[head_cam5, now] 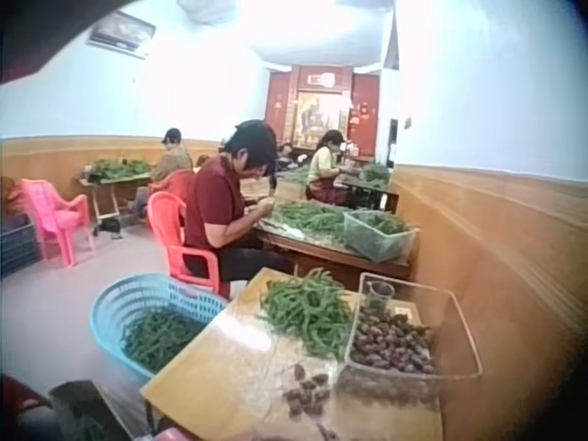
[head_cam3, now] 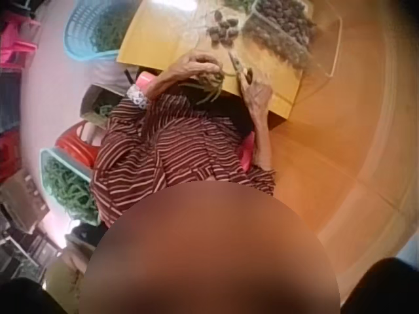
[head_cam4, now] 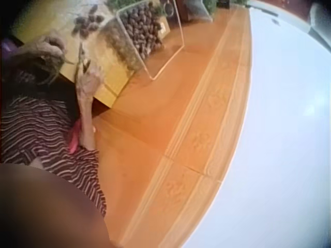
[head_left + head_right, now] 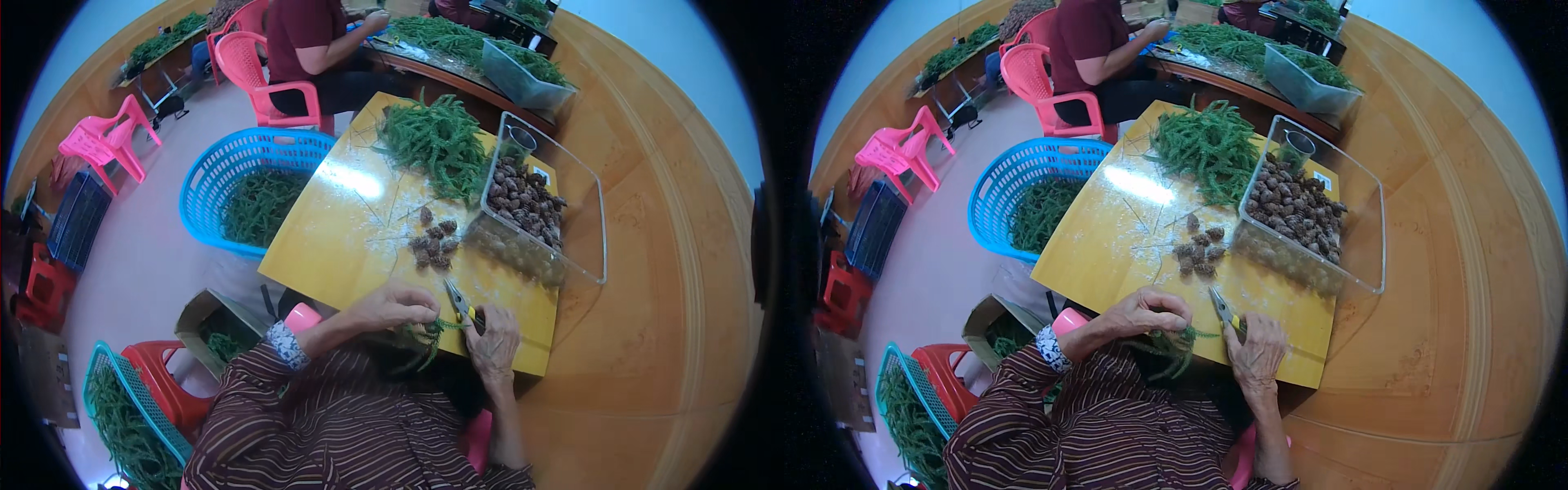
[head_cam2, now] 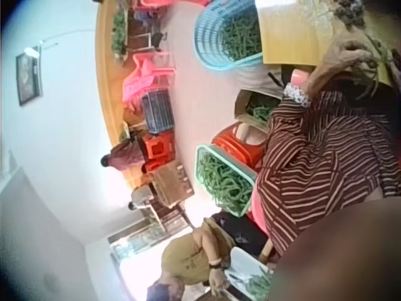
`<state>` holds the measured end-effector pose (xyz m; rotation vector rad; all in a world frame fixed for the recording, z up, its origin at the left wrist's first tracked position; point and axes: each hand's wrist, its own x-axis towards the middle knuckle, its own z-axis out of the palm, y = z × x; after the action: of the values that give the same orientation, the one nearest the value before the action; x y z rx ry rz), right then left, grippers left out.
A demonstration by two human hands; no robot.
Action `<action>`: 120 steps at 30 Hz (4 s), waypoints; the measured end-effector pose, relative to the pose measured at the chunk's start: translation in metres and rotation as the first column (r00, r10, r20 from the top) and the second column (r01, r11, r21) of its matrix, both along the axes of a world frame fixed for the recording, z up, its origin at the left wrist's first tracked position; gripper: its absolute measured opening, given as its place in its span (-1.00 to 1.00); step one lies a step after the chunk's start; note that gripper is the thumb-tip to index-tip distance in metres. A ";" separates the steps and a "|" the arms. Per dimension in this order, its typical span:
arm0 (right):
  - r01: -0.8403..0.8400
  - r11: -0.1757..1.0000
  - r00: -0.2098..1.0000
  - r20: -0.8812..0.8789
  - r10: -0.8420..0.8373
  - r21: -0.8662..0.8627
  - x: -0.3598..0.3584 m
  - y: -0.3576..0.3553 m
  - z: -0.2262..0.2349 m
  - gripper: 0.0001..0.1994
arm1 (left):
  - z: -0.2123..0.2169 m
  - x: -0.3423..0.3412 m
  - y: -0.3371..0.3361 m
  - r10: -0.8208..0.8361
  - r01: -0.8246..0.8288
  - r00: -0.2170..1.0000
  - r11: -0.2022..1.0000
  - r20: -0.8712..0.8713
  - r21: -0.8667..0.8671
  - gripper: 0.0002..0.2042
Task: Assembling decorative items by trimming green stems and placing them into a container.
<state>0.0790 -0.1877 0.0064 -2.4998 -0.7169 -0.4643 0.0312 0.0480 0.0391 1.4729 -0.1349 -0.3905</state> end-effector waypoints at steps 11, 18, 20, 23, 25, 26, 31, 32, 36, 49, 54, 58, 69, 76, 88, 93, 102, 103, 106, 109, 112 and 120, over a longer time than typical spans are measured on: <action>0.088 0.850 0.734 -0.611 0.298 0.520 -0.070 0.004 0.042 -0.80 | -0.011 -0.029 -0.038 -0.070 0.042 0.980 0.988 0.188 0.149 -0.83; -0.070 0.884 0.958 -0.215 0.189 0.463 -0.074 0.004 0.011 -0.89 | -0.023 -0.026 -0.036 0.045 -0.044 0.999 0.996 -0.008 0.078 -0.87; -0.152 0.850 0.948 -0.169 0.270 0.505 -0.068 0.003 0.010 -0.87 | -0.017 -0.023 -0.037 0.048 -0.044 0.997 0.997 -0.065 0.061 -0.87; -0.128 0.836 0.930 -0.229 0.289 0.534 -0.067 -0.003 0.003 -0.86 | -0.017 -0.024 -0.040 0.086 -0.082 0.990 0.996 -0.113 0.045 -0.88; -0.126 0.826 0.920 -0.247 0.305 0.550 -0.071 -0.004 0.001 -0.86 | -0.019 -0.026 -0.041 0.086 -0.083 0.990 0.996 -0.109 0.036 -0.85; -0.107 0.806 0.927 -0.235 0.293 0.583 -0.073 -0.003 0.000 -0.85 | -0.020 -0.027 -0.040 0.089 -0.086 0.991 0.996 -0.104 0.033 -0.84; 0.020 0.709 0.838 -0.399 0.373 0.705 -0.083 0.000 0.000 -0.80 | -0.025 -0.027 -0.035 -0.013 -0.012 0.982 0.991 -0.187 -0.132 -0.80; 0.080 0.684 0.769 -0.481 0.420 0.725 -0.084 0.000 0.000 -0.79 | -0.022 -0.027 -0.037 0.039 -0.071 0.977 0.986 -0.211 -0.150 -0.81; 0.193 0.608 0.627 -0.573 0.527 0.770 -0.079 -0.007 -0.013 -0.75 | -0.023 -0.026 -0.040 0.176 -0.209 0.959 0.969 -0.223 -0.134 -0.81; 0.224 0.591 0.638 -0.575 0.512 0.775 -0.074 -0.008 -0.008 -0.79 | -0.018 -0.030 -0.043 -0.041 0.054 0.990 0.994 -0.135 0.094 -0.82; 0.249 0.560 0.615 -0.576 0.538 0.790 -0.075 -0.001 -0.001 -0.81 | -0.025 -0.034 -0.047 0.000 0.001 1.000 0.980 -0.002 0.197 -0.78; 0.203 0.666 0.710 -0.576 0.405 0.718 -0.073 -0.001 -0.015 -0.82 | -0.022 -0.028 -0.045 0.008 -0.035 0.995 0.961 0.097 0.273 -0.76; 0.127 0.699 0.687 -0.571 0.450 0.704 -0.096 0.013 -0.033 -0.53 | -0.006 -0.027 -0.028 0.011 -0.021 0.995 0.995 0.095 0.099 -0.80; -0.106 0.773 0.640 -0.552 0.535 0.626 -0.092 0.016 -0.049 -0.68 | 0.050 -0.028 0.033 0.324 -0.463 0.840 0.846 0.436 0.264 -0.79; -0.079 0.803 0.701 -0.540 0.466 0.590 -0.086 0.020 -0.043 -0.79 | 0.009 -0.002 0.172 0.267 -0.759 0.645 0.328 0.716 0.562 -0.76; -0.055 0.789 0.685 -0.552 0.476 0.612 -0.088 0.017 -0.036 -0.85 | 0.016 0.010 0.075 0.013 -0.639 0.674 0.512 0.739 0.574 -0.89; -0.033 0.746 0.679 -0.533 0.505 0.665 -0.074 0.011 -0.022 -0.89 | 0.014 0.065 0.036 -0.138 -0.556 0.660 0.572 0.739 0.604 -0.91; -0.035 0.733 0.664 -0.533 0.525 0.680 -0.074 0.010 -0.022 -0.90 | 0.012 0.069 0.035 -0.135 -0.558 0.663 0.568 0.737 0.606 -0.91; -0.038 0.682 0.619 -0.518 0.590 0.730 -0.074 0.007 -0.011 -0.89 | 0.006 0.075 0.041 -0.052 -0.602 0.667 0.549 0.743 0.579 -0.90; -0.082 0.657 0.603 -0.488 0.631 0.749 -0.061 0.009 0.002 -0.89 | 0.004 0.083 0.065 0.089 -0.649 0.681 0.532 0.726 0.544 -0.89; -0.180 0.658 0.605 -0.445 0.660 0.731 -0.048 0.015 0.006 -0.89 | 0.006 0.088 0.088 0.173 -0.679 0.685 0.505 0.708 0.533 -0.88; -0.194 0.692 0.603 -0.472 0.643 0.696 -0.039 0.034 -0.004 -0.93 | 0.003 0.091 0.106 -0.096 -0.594 0.752 0.329 0.652 0.734 -0.88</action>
<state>0.0401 -0.1536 0.0026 -1.5926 -0.7016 0.4068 0.1227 0.1537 0.0422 2.7303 -0.1746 0.4492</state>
